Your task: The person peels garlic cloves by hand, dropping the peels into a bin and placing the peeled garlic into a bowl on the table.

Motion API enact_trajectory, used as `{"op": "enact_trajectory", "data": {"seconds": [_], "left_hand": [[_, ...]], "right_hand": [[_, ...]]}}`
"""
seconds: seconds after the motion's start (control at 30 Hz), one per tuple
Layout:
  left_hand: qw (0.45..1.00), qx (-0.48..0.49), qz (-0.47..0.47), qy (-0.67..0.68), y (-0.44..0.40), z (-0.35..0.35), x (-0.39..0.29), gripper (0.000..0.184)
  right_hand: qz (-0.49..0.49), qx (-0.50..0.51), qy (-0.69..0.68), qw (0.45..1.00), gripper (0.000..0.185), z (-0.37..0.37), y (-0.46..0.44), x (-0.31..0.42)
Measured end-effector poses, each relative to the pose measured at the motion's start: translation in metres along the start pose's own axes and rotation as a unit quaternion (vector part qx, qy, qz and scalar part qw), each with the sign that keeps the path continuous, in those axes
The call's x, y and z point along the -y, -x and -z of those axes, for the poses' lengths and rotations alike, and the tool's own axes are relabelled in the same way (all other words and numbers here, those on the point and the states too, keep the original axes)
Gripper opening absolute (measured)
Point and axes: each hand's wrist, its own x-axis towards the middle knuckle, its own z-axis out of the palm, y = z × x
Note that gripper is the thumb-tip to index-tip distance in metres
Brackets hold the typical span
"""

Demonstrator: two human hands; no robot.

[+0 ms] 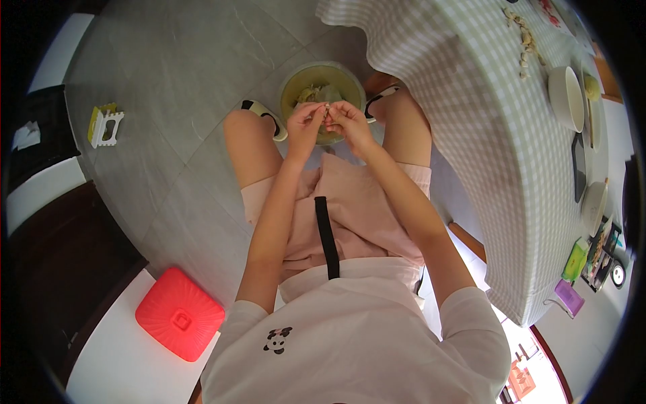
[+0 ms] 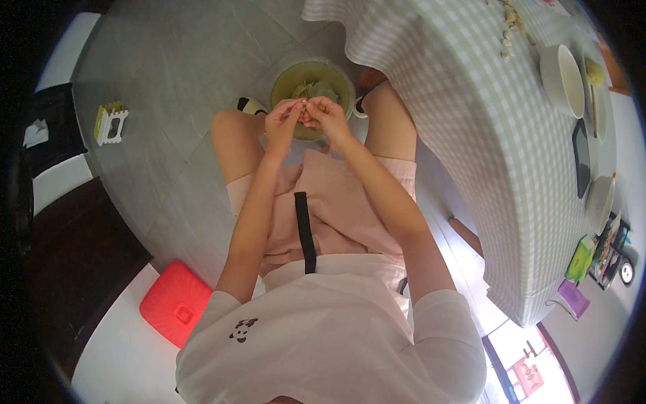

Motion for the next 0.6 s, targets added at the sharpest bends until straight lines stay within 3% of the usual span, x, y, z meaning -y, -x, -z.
{"op": "enact_trajectory", "data": {"seconds": [0.23, 0.3, 0.33, 0.4, 0.6], "left_hand": [[0.988, -0.028, -0.065, -0.136, 0.001, 0.002, 0.0, 0.014], [0.985, -0.03, -0.074, -0.153, 0.004, 0.001, -0.001, 0.013], [0.981, -0.032, -0.083, -0.171, 0.005, 0.0, -0.002, 0.013], [0.972, -0.029, -0.098, -0.211, 0.006, 0.001, -0.004, 0.012], [0.931, -0.015, -0.143, -0.336, 0.007, 0.002, -0.006, 0.011]], "right_hand": [[0.106, 0.001, 0.15, 0.983, 0.013, 0.0, 0.0, -0.005], [0.165, -0.017, 0.332, 0.929, 0.013, 0.001, 0.003, -0.002], [0.165, -0.016, 0.332, 0.929, 0.013, 0.0, 0.004, -0.001], [0.259, -0.05, 0.468, 0.843, 0.012, -0.001, 0.007, 0.001], [0.275, -0.038, 0.501, 0.82, 0.01, -0.001, 0.009, 0.003]]}}
